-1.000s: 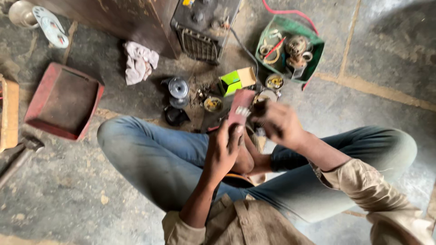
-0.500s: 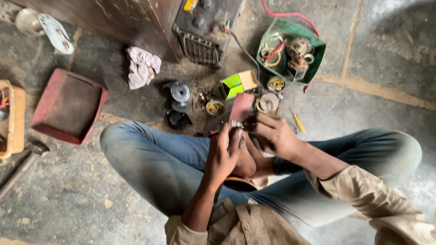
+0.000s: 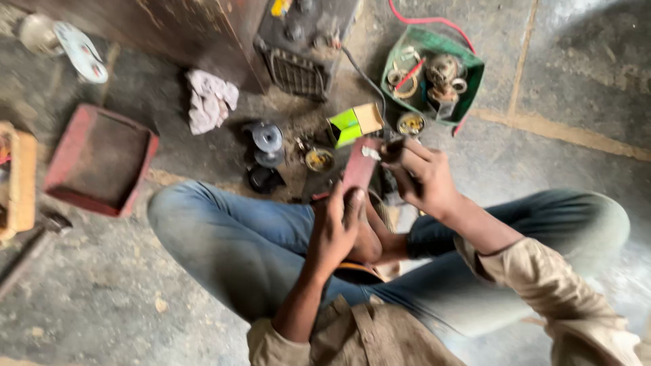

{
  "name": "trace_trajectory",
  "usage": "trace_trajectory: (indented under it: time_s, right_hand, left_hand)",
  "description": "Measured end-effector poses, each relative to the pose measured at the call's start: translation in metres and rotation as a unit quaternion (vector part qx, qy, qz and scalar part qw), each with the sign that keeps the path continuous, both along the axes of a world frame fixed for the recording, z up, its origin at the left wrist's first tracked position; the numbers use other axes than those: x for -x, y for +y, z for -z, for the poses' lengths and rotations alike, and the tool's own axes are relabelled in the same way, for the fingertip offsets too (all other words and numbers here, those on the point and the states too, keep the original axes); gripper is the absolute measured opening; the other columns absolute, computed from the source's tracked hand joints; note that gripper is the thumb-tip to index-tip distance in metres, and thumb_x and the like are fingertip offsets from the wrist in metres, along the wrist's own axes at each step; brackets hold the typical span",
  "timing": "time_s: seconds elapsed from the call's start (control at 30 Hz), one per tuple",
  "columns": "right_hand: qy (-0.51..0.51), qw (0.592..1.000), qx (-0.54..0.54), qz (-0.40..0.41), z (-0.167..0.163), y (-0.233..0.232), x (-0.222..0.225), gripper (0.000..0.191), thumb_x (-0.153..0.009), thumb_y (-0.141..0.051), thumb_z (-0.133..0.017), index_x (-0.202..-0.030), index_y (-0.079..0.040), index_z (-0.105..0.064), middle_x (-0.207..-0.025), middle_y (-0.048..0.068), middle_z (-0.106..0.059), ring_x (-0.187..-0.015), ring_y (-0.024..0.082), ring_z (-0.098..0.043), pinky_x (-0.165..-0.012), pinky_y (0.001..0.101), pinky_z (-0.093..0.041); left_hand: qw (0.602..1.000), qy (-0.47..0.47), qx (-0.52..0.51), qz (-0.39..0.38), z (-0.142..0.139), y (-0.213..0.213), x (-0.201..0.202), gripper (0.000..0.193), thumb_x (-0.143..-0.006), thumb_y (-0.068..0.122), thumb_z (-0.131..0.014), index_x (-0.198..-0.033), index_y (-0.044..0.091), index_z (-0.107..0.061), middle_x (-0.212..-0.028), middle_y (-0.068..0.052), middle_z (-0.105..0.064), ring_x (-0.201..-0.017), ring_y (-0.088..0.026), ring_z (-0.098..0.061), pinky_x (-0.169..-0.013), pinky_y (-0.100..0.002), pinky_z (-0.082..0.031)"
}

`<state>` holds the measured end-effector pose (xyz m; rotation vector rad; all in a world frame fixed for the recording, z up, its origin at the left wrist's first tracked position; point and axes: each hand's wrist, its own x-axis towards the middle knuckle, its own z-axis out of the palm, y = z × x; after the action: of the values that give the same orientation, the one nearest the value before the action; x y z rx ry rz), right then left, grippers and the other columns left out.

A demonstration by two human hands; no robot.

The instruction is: The person sits cross-legged on the floor and uses a red-handled file to smooth the edges of small metal parts. They repeatedly pick up parts from the floor, file them, and place them back down among other tools and components.

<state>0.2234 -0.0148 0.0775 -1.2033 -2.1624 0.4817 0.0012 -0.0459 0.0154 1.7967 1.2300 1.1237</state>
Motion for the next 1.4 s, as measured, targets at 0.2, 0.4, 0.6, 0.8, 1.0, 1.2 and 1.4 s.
trace_trajectory:
  time_s: [0.2,0.4,0.6,0.8,1.0,1.2,1.4]
  right_hand:
    - [-0.022,1.0,-0.016,0.009,0.007,0.001,-0.012,0.037,-0.057,-0.009,-0.067,-0.094,-0.008,-0.064,-0.081,0.011,-0.06,-0.073,0.039,-0.058,-0.064,0.0503,-0.045]
    - [0.012,1.0,0.017,-0.017,0.003,-0.002,-0.009,0.049,-0.063,-0.005,-0.067,-0.111,-0.011,-0.07,-0.087,0.011,-0.06,-0.079,0.036,-0.063,-0.069,0.0448,-0.051]
    - [-0.005,1.0,0.028,-0.009,-0.012,0.005,0.001,0.039,-0.06,-0.004,-0.071,-0.098,-0.008,-0.064,-0.087,0.014,-0.058,-0.079,0.038,-0.062,-0.067,0.0448,-0.051]
    - [0.013,0.999,-0.023,-0.021,-0.03,0.008,0.008,0.04,-0.07,0.0,-0.067,-0.109,-0.005,-0.066,-0.105,0.016,-0.066,-0.091,0.039,-0.066,-0.074,0.0453,-0.055]
    - [0.002,1.0,0.004,-0.008,-0.027,0.006,0.013,0.035,-0.07,0.0,-0.07,-0.103,-0.005,-0.066,-0.103,0.015,-0.065,-0.091,0.041,-0.065,-0.075,0.0455,-0.054]
    - [0.015,1.0,-0.014,-0.014,-0.019,0.004,0.006,0.044,-0.064,-0.003,-0.066,-0.108,-0.003,-0.066,-0.108,0.019,-0.066,-0.094,0.043,-0.065,-0.079,0.0471,-0.054]
    - [0.003,0.999,-0.046,-0.023,-0.002,0.002,0.0,0.046,-0.063,-0.007,-0.068,-0.109,-0.005,-0.062,-0.096,0.017,-0.063,-0.085,0.04,-0.063,-0.075,0.0476,-0.052]
  left_hand:
    - [0.997,0.02,-0.078,-0.005,-0.002,0.003,-0.001,0.048,-0.105,0.024,-0.068,-0.137,-0.008,-0.052,-0.12,-0.029,-0.066,-0.107,-0.043,-0.066,-0.091,-0.045,-0.054]
    - [0.999,0.02,-0.048,-0.001,-0.012,0.005,-0.002,0.044,-0.103,0.021,-0.07,-0.134,-0.006,-0.056,-0.117,-0.028,-0.069,-0.105,-0.044,-0.068,-0.09,-0.045,-0.054]
    - [1.0,-0.001,0.007,0.01,-0.009,0.006,-0.002,0.042,-0.105,0.022,-0.07,-0.133,-0.005,-0.056,-0.114,-0.027,-0.07,-0.105,-0.042,-0.07,-0.087,-0.043,-0.057]
    - [0.998,0.009,-0.055,0.004,-0.002,0.004,-0.004,0.045,-0.104,0.024,-0.068,-0.133,-0.008,-0.056,-0.111,-0.029,-0.068,-0.1,-0.042,-0.07,-0.084,-0.045,-0.056]
    - [0.999,-0.006,0.048,0.009,0.001,0.003,-0.003,0.048,-0.103,0.028,-0.068,-0.131,-0.009,-0.056,-0.106,-0.03,-0.069,-0.097,-0.043,-0.069,-0.082,-0.045,-0.055]
    - [1.0,-0.013,-0.02,-0.003,-0.004,0.006,-0.004,0.05,-0.108,0.034,-0.063,-0.132,-0.009,-0.054,-0.11,-0.03,-0.068,-0.1,-0.044,-0.068,-0.084,-0.045,-0.055]
    - [0.986,-0.028,0.16,0.036,-0.01,0.006,0.0,0.048,-0.105,0.036,-0.061,-0.128,-0.006,-0.06,-0.105,-0.027,-0.071,-0.099,-0.043,-0.07,-0.083,-0.043,-0.054]
